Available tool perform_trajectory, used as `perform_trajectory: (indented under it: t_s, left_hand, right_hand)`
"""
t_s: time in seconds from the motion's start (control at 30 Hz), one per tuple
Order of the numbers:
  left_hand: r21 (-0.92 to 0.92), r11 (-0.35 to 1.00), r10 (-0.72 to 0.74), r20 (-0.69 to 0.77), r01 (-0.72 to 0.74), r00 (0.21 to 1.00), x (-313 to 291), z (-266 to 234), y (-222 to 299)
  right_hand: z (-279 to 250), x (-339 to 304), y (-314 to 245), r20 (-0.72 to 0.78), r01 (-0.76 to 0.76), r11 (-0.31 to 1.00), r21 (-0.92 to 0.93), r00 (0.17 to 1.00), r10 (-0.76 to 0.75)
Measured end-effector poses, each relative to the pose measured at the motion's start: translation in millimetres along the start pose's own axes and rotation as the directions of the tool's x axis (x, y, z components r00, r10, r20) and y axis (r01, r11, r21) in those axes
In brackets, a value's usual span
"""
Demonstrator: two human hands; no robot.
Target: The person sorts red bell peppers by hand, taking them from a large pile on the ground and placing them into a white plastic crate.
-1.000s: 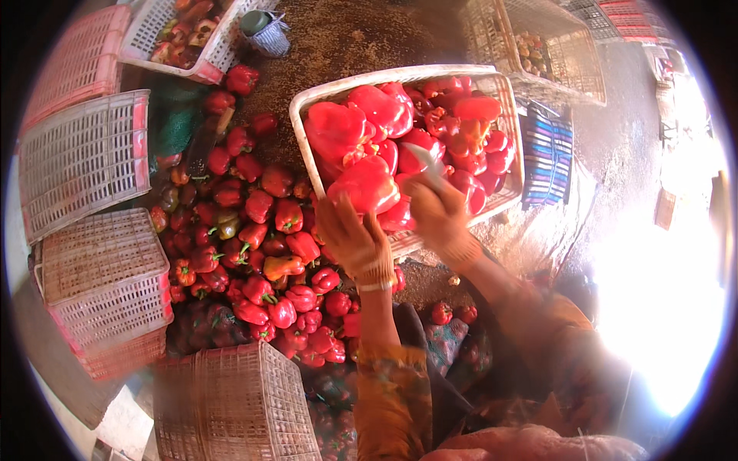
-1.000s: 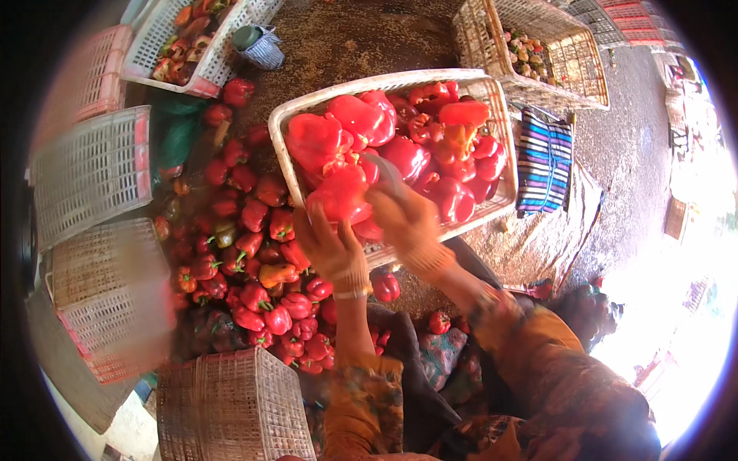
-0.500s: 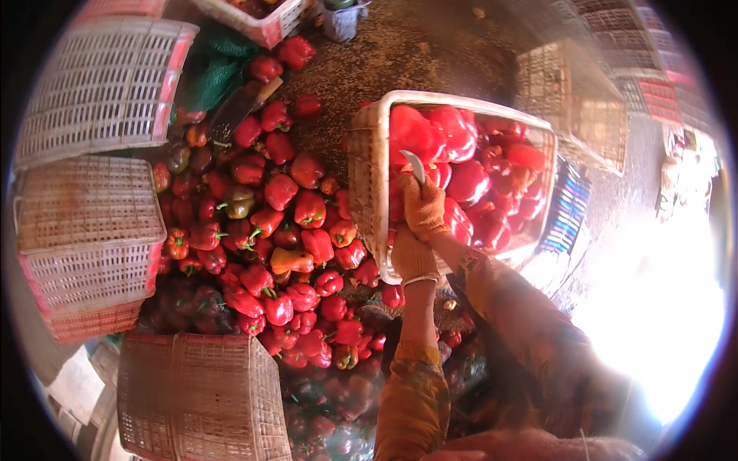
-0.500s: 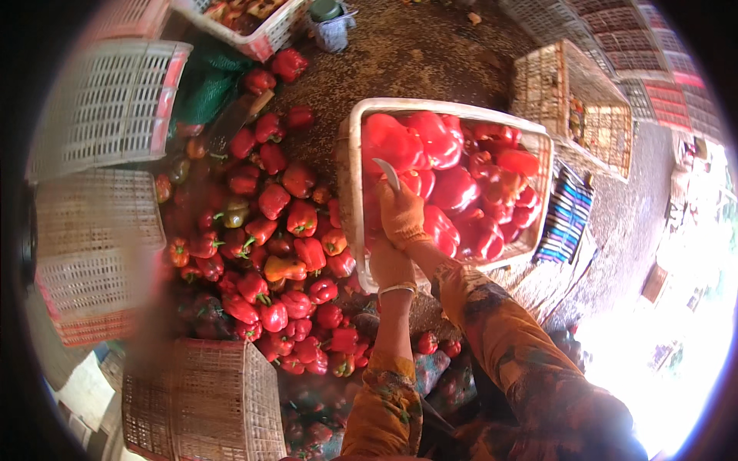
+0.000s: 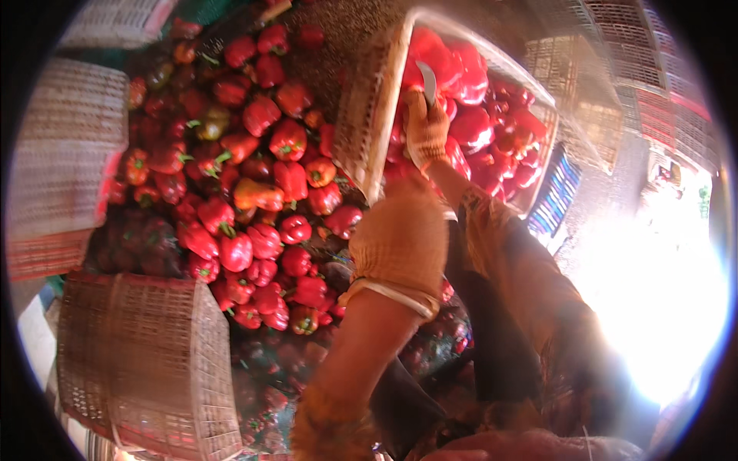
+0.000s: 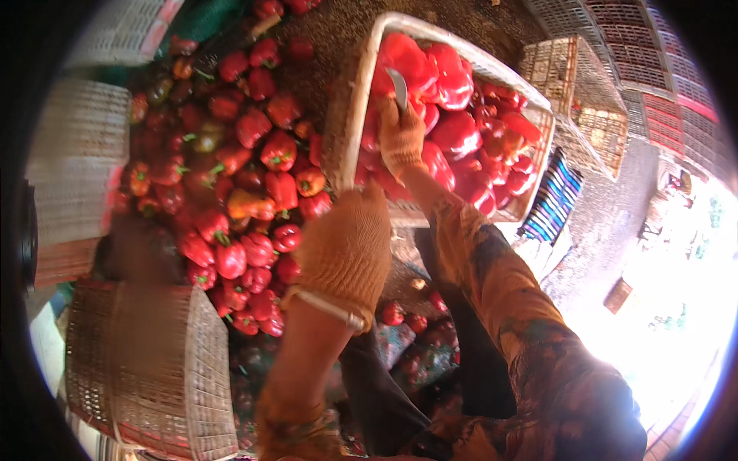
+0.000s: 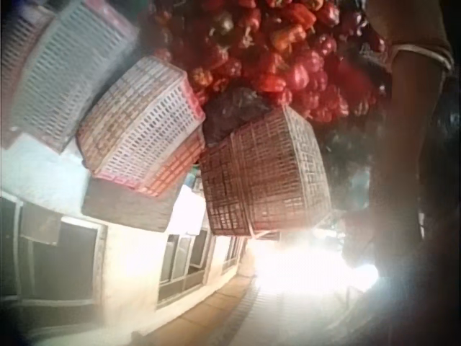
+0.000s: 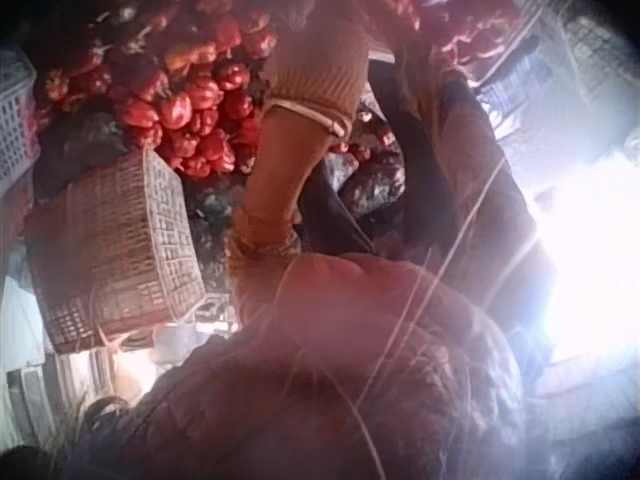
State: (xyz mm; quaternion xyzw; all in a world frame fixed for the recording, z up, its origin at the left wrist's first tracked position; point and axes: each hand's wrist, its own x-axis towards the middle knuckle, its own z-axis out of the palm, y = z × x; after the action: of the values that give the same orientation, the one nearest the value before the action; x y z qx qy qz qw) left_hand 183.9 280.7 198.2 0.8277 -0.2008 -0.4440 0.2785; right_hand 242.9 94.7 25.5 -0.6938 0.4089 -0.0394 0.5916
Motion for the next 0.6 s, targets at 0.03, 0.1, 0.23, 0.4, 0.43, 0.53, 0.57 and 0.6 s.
perform_trajectory:
  t_s: [0.03,0.1,0.23,0.4,0.43,0.53,0.57,0.6]
  left_hand:
    - [0.042,0.998,-0.034,-0.035,0.036,0.999,-23.7,-3.1,-12.5]
    - [0.099,0.991,-0.082,-0.111,0.093,0.99,-59.9,0.3,-33.9]
    - [0.134,0.945,-0.262,-0.236,0.298,0.936,-113.9,25.1,-86.7]
    - [0.125,0.885,-0.393,-0.315,0.449,0.864,-140.2,55.8,-133.6]
    - [0.116,0.88,-0.406,-0.319,0.461,0.856,-140.2,61.5,-140.9]
    - [0.082,0.866,-0.443,-0.333,0.493,0.833,-146.2,78.4,-166.2]
    - [0.071,0.861,-0.455,-0.339,0.504,0.824,-149.5,82.2,-172.5]
    - [0.076,0.87,-0.435,-0.345,0.487,0.832,-148.8,80.7,-171.5]
  right_hand:
    - [5.8,-13.6,-18.2,0.053,-0.156,0.988,-0.012,0.986,0.156]
    - [-21.6,-28.0,-2.5,0.027,-0.039,0.998,-0.041,0.999,0.04]
    - [-59.4,-58.1,-2.9,0.073,0.141,0.989,-0.042,0.988,-0.138]
    - [-38.5,-204.6,-50.3,0.506,-0.151,0.89,-0.43,0.776,0.376]
    - [-22.8,-212.4,-32.8,0.54,-0.18,0.878,-0.445,0.728,0.423]
    - [51.5,-225.6,53.1,0.549,-0.222,0.855,-0.469,0.686,0.478]
    - [73.1,-220.7,90.9,0.492,-0.211,0.862,-0.461,0.748,0.446]
    - [83.9,-202.7,132.8,0.521,-0.052,0.901,-0.43,0.801,0.295]
